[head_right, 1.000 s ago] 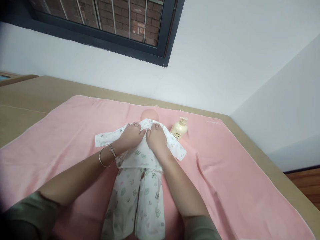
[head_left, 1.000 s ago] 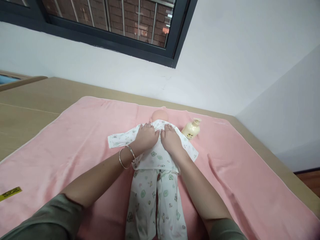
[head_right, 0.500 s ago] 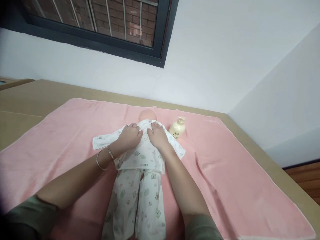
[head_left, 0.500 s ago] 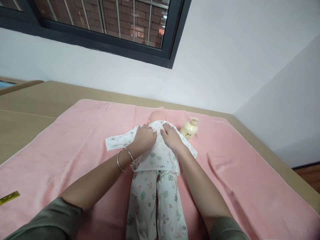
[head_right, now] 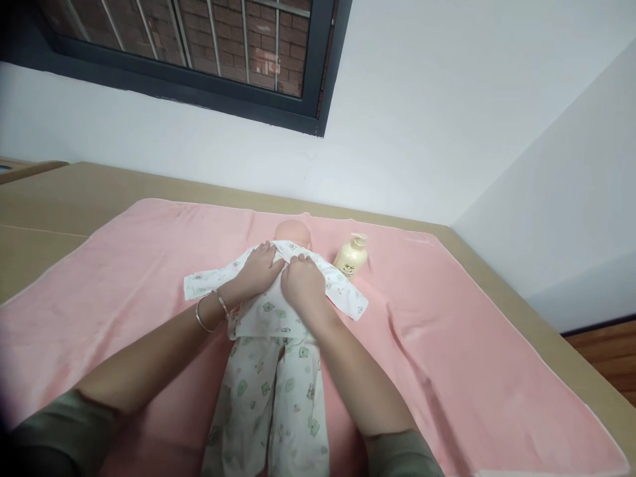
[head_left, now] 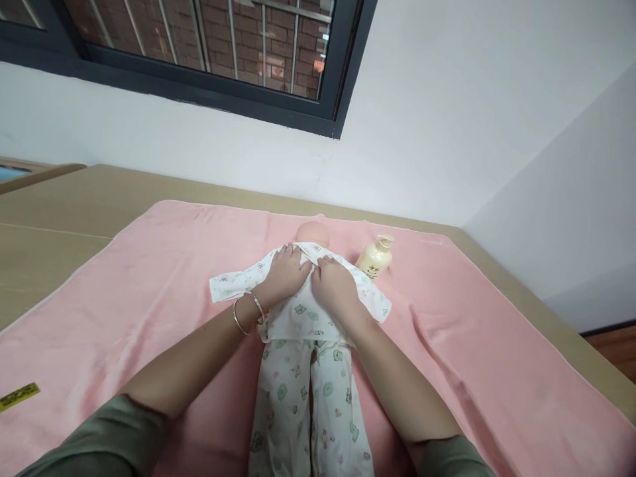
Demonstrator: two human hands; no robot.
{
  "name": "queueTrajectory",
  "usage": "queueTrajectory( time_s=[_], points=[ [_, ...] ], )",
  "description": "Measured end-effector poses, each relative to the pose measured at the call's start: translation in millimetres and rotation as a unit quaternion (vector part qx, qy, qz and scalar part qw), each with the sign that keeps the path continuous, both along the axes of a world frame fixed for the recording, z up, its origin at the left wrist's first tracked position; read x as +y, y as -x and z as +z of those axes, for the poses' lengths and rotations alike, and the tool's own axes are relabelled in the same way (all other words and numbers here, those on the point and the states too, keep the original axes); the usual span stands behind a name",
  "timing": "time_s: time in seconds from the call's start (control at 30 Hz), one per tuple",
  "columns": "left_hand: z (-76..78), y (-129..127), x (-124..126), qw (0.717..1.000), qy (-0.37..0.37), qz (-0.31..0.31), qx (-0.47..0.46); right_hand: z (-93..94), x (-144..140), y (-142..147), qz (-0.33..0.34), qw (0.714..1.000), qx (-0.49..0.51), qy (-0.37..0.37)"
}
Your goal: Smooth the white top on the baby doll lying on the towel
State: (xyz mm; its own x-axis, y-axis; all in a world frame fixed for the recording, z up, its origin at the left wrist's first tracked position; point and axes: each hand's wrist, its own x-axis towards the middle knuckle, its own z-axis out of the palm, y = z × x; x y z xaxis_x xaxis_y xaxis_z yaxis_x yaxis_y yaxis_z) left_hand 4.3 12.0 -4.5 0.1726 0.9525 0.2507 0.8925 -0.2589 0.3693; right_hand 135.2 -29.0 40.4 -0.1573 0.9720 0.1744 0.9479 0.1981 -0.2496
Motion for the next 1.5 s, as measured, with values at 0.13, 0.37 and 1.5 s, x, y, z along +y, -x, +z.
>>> queueTrajectory(
  time_s=[0.13, 0.37, 1.5],
  points=[
    [0.7, -16, -28, 0.997, -0.059, 0.024, 0.053, -9.9, 24, -19, 0.051, 0.996, 0.071, -0.016],
    [0.0, -18, -33, 0.996, -0.088, 0.002, 0.030, -23.0, 38, -29, 0.068, 0.992, 0.103, -0.017],
    [-19.9, -5, -4, 0.990, -0.073, 0.044, -0.109, -16.1, 21, -11, 0.074, 0.992, 0.099, 0.005]
  ],
)
